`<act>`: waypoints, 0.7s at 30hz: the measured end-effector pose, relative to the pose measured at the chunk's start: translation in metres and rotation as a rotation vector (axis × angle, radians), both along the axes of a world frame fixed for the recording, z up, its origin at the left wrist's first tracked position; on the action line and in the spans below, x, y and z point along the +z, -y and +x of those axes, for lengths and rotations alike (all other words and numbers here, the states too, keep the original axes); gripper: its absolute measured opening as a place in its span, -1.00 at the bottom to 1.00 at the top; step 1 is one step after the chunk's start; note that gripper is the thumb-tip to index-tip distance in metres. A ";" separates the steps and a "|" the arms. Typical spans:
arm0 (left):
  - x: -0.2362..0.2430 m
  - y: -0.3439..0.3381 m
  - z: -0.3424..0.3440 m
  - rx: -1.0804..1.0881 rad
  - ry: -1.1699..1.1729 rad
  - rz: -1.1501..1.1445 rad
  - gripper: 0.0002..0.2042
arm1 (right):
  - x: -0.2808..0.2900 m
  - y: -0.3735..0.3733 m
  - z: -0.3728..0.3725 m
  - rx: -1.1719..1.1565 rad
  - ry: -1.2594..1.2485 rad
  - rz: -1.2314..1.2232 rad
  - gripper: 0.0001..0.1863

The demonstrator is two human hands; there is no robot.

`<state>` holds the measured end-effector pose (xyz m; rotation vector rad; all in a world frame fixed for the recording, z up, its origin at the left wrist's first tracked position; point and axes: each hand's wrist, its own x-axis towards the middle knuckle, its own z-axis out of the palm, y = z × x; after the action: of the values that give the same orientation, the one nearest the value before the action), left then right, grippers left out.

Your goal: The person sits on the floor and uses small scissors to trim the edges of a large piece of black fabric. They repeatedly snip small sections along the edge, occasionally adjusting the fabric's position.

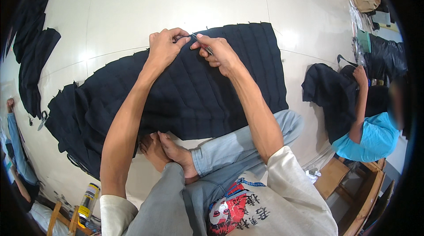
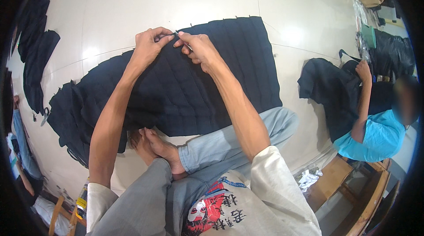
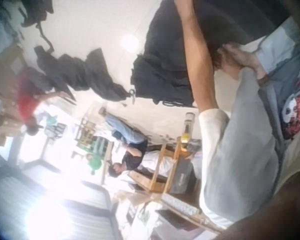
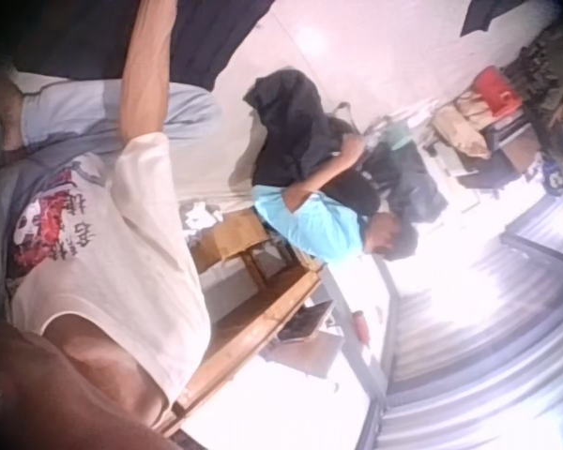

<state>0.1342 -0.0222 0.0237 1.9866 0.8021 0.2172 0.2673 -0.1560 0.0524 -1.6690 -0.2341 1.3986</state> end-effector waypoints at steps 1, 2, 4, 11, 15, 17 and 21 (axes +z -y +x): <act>0.000 0.000 0.000 0.010 0.014 0.001 -0.72 | -0.001 0.000 0.000 -0.002 -0.006 0.001 -0.58; 0.000 0.001 -0.001 0.020 0.027 0.001 -0.72 | -0.002 0.000 0.000 -0.005 -0.012 0.001 -0.57; -0.002 0.002 -0.002 0.022 0.003 0.041 -0.72 | -0.003 0.000 0.001 -0.003 -0.015 -0.008 -0.57; -0.005 0.002 -0.003 0.026 0.029 0.035 -0.74 | 0.000 -0.005 0.004 0.034 0.007 -0.046 -0.56; -0.009 0.000 -0.004 0.025 0.047 0.018 -0.74 | 0.003 -0.010 0.005 0.060 0.022 -0.042 -0.57; -0.001 0.000 -0.003 0.009 0.036 0.008 -0.74 | 0.004 -0.011 0.006 0.074 0.044 -0.057 -0.58; -0.001 0.000 -0.005 0.006 0.045 0.021 -0.76 | -0.003 -0.011 0.007 0.091 0.073 -0.051 -0.60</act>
<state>0.1296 -0.0226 0.0226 1.9918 0.7800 0.2738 0.2742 -0.1446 0.0498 -1.7723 -0.3223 1.4227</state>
